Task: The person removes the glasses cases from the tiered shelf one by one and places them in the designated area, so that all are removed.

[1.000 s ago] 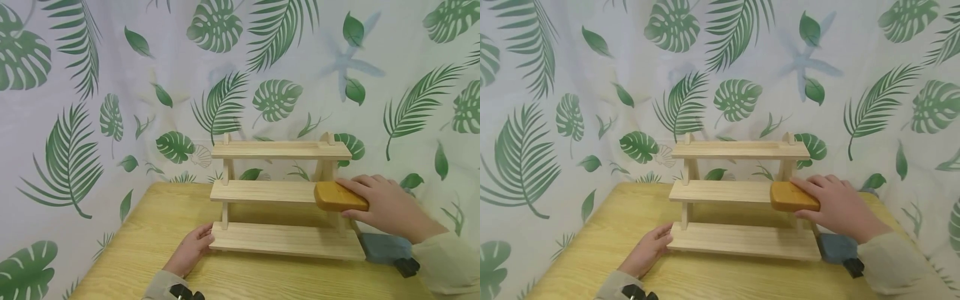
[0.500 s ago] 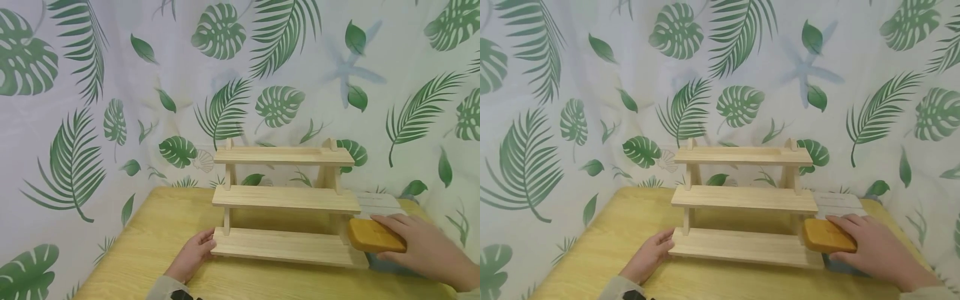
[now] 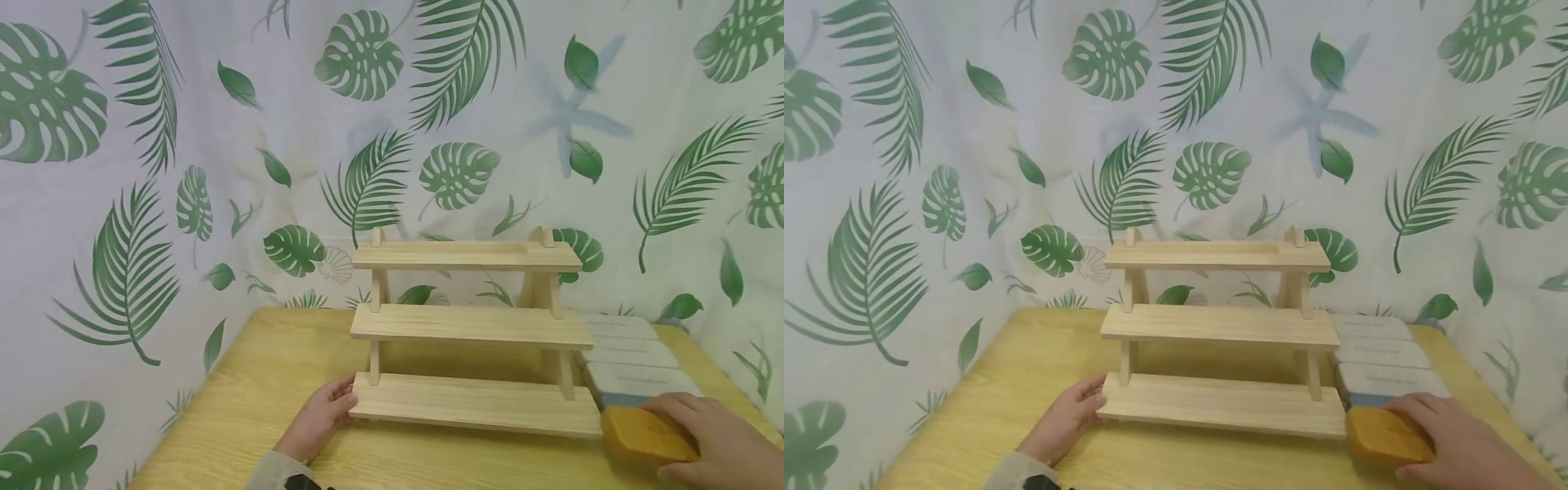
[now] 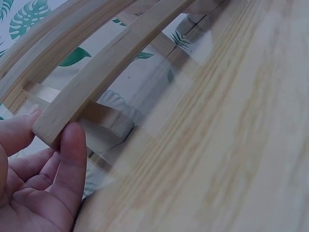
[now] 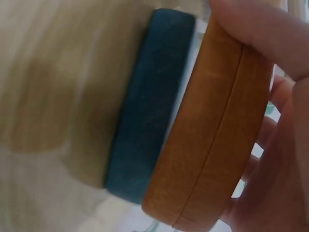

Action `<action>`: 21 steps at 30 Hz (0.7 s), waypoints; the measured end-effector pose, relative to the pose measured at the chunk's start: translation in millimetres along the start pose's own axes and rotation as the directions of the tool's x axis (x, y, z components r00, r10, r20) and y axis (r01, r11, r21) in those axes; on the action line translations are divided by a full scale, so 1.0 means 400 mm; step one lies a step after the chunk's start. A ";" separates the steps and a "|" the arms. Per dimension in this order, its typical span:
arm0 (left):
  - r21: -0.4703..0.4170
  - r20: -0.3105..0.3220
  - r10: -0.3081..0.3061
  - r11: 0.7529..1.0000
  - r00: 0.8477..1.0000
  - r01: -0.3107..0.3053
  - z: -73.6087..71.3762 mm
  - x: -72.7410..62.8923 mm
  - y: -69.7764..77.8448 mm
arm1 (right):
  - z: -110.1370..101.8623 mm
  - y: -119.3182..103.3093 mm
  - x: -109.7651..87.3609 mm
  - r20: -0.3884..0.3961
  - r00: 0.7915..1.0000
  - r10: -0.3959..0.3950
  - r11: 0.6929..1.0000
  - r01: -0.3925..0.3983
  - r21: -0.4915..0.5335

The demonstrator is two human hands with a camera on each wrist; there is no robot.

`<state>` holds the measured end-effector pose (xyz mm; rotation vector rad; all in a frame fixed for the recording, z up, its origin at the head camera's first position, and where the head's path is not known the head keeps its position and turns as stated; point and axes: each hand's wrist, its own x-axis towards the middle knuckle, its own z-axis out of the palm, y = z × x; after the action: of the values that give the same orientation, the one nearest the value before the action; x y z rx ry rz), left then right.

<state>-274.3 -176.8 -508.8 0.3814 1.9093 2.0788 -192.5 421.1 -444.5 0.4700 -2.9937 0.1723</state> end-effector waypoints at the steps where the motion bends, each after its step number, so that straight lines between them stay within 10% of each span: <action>1: -0.002 0.000 -0.004 1.000 1.000 0.004 0.000 0.000 0.000 | 0.007 0.006 -0.007 -0.008 1.000 0.000 1.000 0.000 0.006; 10: 0.028 -0.002 0.019 0.999 1.000 -0.019 -0.002 0.019 0.019 | 0.021 0.034 -0.027 0.013 0.998 0.058 0.997 -0.058 -0.054; 21: 0.018 0.000 0.012 1.000 1.000 -0.012 0.008 0.020 0.029 | 0.073 0.066 -0.046 -0.031 0.998 -0.051 0.997 0.049 -0.051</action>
<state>-281.0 -171.7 -497.2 0.3982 1.9318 2.0701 -186.0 447.6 -478.3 0.5308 -2.9437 0.0989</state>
